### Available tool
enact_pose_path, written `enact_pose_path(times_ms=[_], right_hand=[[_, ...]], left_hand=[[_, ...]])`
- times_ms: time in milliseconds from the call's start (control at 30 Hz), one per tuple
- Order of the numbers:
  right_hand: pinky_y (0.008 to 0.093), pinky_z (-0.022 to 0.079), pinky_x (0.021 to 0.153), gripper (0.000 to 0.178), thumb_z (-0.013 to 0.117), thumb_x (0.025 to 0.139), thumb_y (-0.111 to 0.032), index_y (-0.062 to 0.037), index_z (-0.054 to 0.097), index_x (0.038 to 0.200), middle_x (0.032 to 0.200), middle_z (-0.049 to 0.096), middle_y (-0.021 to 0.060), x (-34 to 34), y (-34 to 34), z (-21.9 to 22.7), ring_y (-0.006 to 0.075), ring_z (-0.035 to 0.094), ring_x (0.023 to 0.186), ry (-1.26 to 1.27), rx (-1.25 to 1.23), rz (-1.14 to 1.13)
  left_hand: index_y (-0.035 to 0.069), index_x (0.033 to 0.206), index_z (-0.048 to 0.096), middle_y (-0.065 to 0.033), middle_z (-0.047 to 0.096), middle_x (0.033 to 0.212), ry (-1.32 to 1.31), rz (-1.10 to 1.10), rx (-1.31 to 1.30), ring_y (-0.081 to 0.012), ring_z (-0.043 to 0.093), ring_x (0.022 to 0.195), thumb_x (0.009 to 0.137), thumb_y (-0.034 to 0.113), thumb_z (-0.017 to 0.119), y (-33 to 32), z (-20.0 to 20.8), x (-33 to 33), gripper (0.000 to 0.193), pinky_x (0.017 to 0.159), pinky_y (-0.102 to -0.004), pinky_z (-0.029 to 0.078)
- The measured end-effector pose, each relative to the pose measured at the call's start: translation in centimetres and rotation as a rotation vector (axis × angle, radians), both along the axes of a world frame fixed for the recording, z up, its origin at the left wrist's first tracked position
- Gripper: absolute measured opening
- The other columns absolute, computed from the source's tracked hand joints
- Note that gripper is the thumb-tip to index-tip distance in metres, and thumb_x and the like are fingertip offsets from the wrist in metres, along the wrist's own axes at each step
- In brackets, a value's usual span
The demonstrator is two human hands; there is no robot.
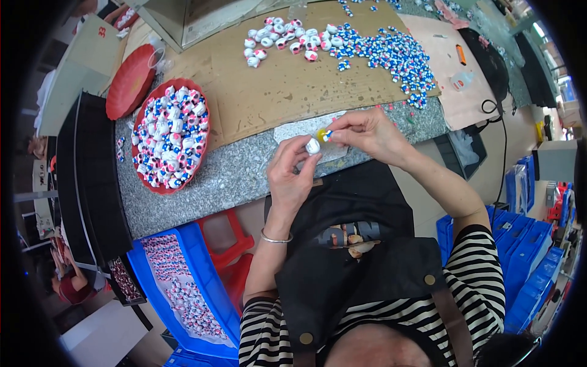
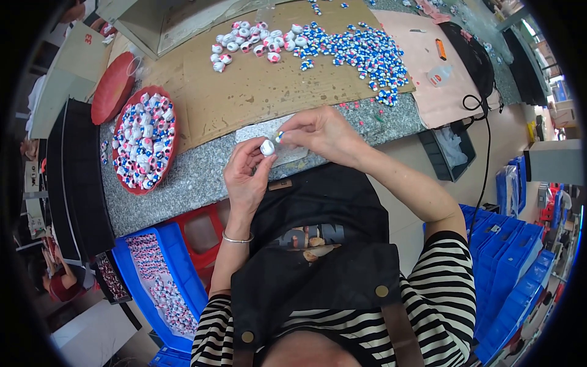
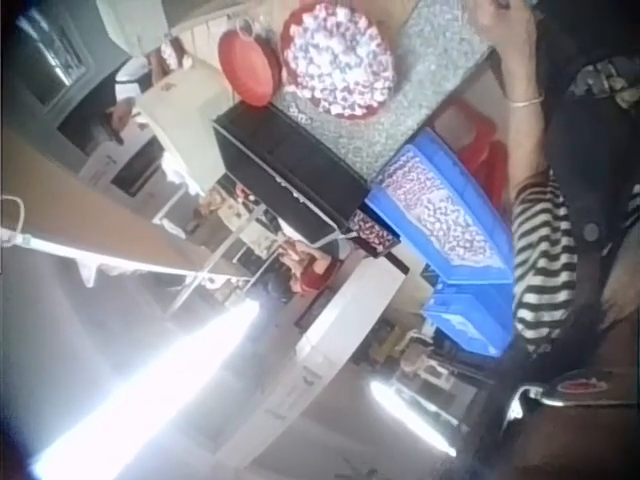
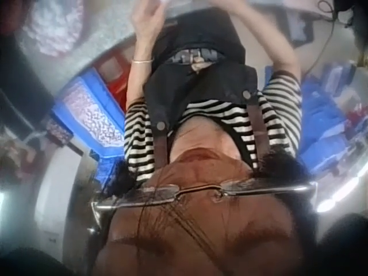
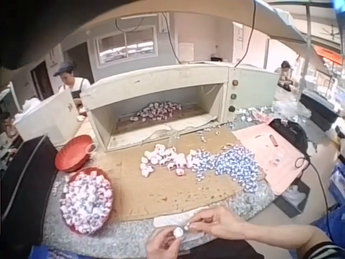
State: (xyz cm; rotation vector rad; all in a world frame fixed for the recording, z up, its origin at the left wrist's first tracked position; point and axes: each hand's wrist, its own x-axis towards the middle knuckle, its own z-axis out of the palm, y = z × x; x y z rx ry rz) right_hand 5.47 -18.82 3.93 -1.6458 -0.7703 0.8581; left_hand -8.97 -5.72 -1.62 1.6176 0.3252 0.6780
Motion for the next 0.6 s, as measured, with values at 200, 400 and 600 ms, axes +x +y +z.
enact_pose_path(times_ms=[200, 400, 600], right_hand=[[0.0273, 0.05, 0.065, 0.016, 0.068, 0.082, -0.004, -0.0002, 0.069, 0.098, 0.081, 0.067, 0.0076, 0.0, -1.1, 2.4, 0.0152, 0.065, 0.073, -0.24, 0.143, 0.14], [0.0364, 0.049, 0.061, 0.012, 0.068, 0.078, -0.005, -0.0031, 0.069, 0.09, 0.076, 0.063, 0.0117, -1.4, -0.7, 3.1, 0.0289, 0.064, 0.071, -0.557, 0.295, 0.12], [0.0369, 0.05, 0.066, 0.014, 0.065, 0.082, -0.009, -0.0043, 0.068, 0.095, 0.085, 0.065, 0.0125, -0.5, 1.3, 0.6, 0.031, 0.064, 0.078, -0.329, 0.249, 0.239]], left_hand=[[-0.002, 0.117, 0.062, -0.0088, 0.062, 0.098, 0.004, -0.403, -0.17, -0.0124, 0.063, 0.083, 0.084, -0.007, 0.061, 0.9, 2.3, 0.4, 0.033, 0.071, -0.023, 0.054], [-0.003, 0.116, 0.063, -0.0065, 0.062, 0.088, 0.096, -0.525, -0.3, -0.0095, 0.061, 0.073, 0.092, 0.001, 0.054, 1.5, 4.4, -0.1, 0.026, 0.067, -0.0212, 0.051], [-0.001, 0.115, 0.064, -0.0051, 0.062, 0.091, 0.229, -0.378, -0.296, -0.0095, 0.059, 0.076, 0.092, 0.001, 0.055, 2.7, 4.1, -0.8, 0.024, 0.069, -0.022, 0.049]])
